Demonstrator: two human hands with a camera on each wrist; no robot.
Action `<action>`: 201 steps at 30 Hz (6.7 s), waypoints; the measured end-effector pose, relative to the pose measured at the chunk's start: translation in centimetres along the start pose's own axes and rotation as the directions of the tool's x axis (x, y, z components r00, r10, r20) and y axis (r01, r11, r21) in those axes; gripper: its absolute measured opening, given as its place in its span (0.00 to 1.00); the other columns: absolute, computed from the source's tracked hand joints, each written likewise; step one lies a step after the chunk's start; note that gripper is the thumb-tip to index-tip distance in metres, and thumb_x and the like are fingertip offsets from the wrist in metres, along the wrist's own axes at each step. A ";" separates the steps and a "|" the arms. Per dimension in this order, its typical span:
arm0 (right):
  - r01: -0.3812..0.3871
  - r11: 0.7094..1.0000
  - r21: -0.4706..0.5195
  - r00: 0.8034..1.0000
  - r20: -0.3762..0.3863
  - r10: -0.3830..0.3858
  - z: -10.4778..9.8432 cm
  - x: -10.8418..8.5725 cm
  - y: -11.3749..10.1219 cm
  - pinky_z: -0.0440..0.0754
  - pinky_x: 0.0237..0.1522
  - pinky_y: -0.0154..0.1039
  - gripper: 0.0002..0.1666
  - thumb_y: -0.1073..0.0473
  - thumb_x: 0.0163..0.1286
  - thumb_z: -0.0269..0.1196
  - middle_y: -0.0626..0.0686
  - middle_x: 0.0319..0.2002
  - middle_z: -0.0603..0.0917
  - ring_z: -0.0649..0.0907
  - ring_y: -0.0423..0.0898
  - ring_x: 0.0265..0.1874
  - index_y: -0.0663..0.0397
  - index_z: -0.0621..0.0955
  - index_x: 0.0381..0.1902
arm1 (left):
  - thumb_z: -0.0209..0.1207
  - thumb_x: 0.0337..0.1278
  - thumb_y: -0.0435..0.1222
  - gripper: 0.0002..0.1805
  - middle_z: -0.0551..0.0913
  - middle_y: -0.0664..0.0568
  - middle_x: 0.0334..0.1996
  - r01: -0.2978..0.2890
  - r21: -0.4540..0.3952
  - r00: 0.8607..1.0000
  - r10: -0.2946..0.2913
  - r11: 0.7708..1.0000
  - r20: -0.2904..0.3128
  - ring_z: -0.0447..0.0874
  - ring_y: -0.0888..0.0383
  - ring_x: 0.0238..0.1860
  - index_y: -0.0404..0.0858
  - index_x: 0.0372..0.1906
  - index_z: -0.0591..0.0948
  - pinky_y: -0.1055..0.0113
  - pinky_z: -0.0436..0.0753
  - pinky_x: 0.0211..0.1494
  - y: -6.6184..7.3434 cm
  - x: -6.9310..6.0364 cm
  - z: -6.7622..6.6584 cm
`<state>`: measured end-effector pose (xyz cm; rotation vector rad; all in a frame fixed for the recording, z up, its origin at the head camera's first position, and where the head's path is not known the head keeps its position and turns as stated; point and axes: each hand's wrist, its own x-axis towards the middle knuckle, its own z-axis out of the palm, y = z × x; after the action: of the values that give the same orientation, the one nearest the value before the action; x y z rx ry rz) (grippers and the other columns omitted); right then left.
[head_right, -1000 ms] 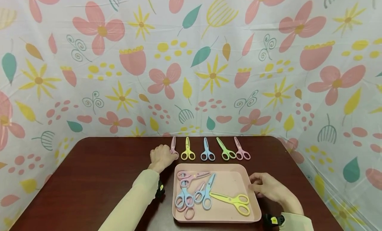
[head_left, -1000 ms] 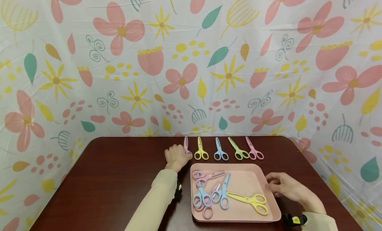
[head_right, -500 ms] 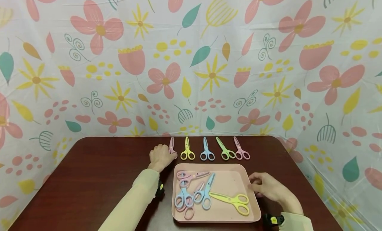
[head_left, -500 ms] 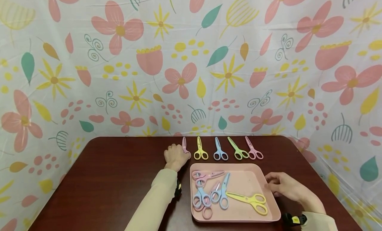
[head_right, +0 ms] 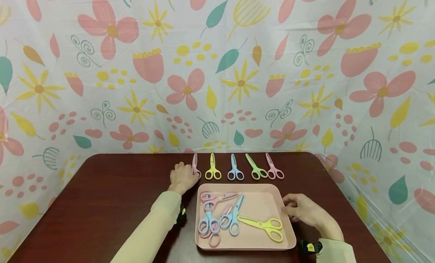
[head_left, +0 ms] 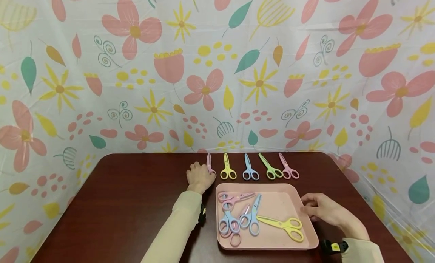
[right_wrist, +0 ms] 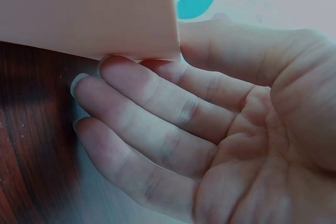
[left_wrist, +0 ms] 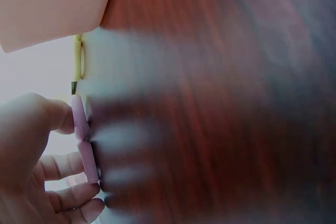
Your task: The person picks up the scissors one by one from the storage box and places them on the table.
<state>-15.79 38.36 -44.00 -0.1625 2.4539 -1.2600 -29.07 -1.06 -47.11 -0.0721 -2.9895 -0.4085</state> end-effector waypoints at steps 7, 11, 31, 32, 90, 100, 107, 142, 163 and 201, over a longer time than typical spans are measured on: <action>0.022 1.000 0.019 1.000 0.002 -0.022 -0.1 0.0 0.1 0.82 0.34 0.45 0.19 0.65 0.68 0.61 0.57 0.34 0.83 0.83 0.52 0.33 0.76 0.74 0.51 | 0.55 0.60 0.50 0.19 0.74 0.41 0.38 -0.008 0.035 1.000 0.007 0.999 0.027 0.72 0.43 0.44 0.40 0.23 0.78 0.49 0.70 0.49 0.0 0.0 -0.4; 0.015 1.000 0.013 1.000 0.001 -0.015 -0.1 0.0 0.1 0.82 0.34 0.46 0.19 0.65 0.68 0.61 0.57 0.34 0.83 0.83 0.52 0.34 0.76 0.74 0.51 | 0.54 0.60 0.51 0.20 0.74 0.41 0.37 -0.011 0.047 1.000 0.010 0.999 0.020 0.74 0.42 0.43 0.40 0.23 0.78 0.49 0.70 0.48 0.1 -0.2 -0.7; -0.023 1.000 0.002 1.000 -0.015 0.023 0.2 0.2 0.3 0.83 0.35 0.46 0.20 0.64 0.66 0.63 0.57 0.37 0.84 0.84 0.51 0.35 0.75 0.76 0.51 | 0.56 0.64 0.48 0.16 0.79 0.44 0.38 -0.152 0.071 0.978 0.160 0.986 -0.136 0.78 0.46 0.36 0.40 0.33 0.83 0.49 0.76 0.40 0.6 -1.6 -2.7; -0.022 1.000 0.003 1.000 -0.012 0.022 0.1 0.2 0.3 0.83 0.35 0.46 0.20 0.64 0.66 0.63 0.57 0.37 0.84 0.84 0.52 0.35 0.75 0.76 0.51 | 0.56 0.64 0.48 0.16 0.79 0.44 0.39 -0.163 0.076 0.976 0.173 0.984 -0.134 0.78 0.46 0.36 0.40 0.35 0.84 0.49 0.76 0.40 0.7 -1.6 -2.9; -0.002 1.000 0.017 1.000 0.014 0.002 -0.1 0.3 0.2 0.83 0.35 0.47 0.22 0.63 0.67 0.62 0.57 0.36 0.84 0.84 0.52 0.35 0.76 0.74 0.52 | 0.67 0.53 0.48 0.12 0.83 0.57 0.33 -0.621 0.249 0.774 0.530 0.743 0.347 0.82 0.56 0.36 0.46 0.25 0.80 0.60 0.78 0.38 5.7 -7.3 -4.2; -0.007 1.000 0.031 1.000 0.018 0.007 0.0 0.3 0.5 0.83 0.36 0.48 0.22 0.63 0.67 0.63 0.57 0.36 0.84 0.84 0.53 0.35 0.76 0.74 0.52 | 0.68 0.51 0.47 0.12 0.82 0.57 0.33 -0.592 0.233 0.788 0.493 0.772 0.369 0.82 0.55 0.36 0.47 0.24 0.78 0.60 0.78 0.38 6.0 -7.4 -4.2; 0.012 0.999 0.035 0.999 0.030 -0.013 -0.1 0.3 0.3 0.83 0.35 0.47 0.22 0.63 0.67 0.62 0.57 0.36 0.84 0.84 0.53 0.35 0.77 0.74 0.52 | 0.73 0.36 0.48 0.18 0.77 0.57 0.22 -0.602 0.182 0.785 0.533 0.778 0.316 0.76 0.57 0.25 0.47 0.18 0.75 0.61 0.75 0.30 5.2 -6.7 -3.7; 0.002 1.000 -0.020 1.000 -0.025 -0.003 0.1 0.1 0.1 0.82 0.34 0.42 0.18 0.64 0.65 0.64 0.55 0.34 0.83 0.83 0.51 0.33 0.73 0.77 0.49 | 0.67 0.40 0.38 0.03 0.79 0.54 0.27 -0.456 -0.488 0.871 0.486 0.744 -0.073 0.71 0.63 0.27 0.46 0.22 0.83 0.68 0.73 0.32 1.8 -6.0 -4.9; 0.022 1.000 0.020 1.000 -0.013 -0.022 0.2 0.0 0.2 0.83 0.36 0.46 0.17 0.66 0.67 0.62 0.56 0.32 0.82 0.83 0.52 0.34 0.75 0.76 0.49 | 0.70 0.41 0.43 0.09 0.79 0.49 0.31 -0.126 -0.490 0.986 0.055 0.863 -0.157 0.76 0.52 0.31 0.43 0.24 0.84 0.57 0.75 0.39 -4.3 -3.1 -4.7; 0.000 1.000 -0.010 0.999 -0.037 0.000 0.3 0.2 0.3 0.82 0.35 0.45 0.16 0.65 0.67 0.62 0.55 0.32 0.81 0.82 0.51 0.33 0.72 0.77 0.48 | 0.67 0.43 0.43 0.21 0.68 0.54 0.12 0.115 -0.387 0.970 -0.187 0.915 -0.154 0.70 0.53 0.18 0.43 0.08 0.72 0.60 0.68 0.22 -6.5 -0.8 -3.0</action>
<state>-15.82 38.28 -44.47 -0.1431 2.4925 -1.2615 -28.37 -8.18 -46.04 0.1579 -2.6984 -0.9467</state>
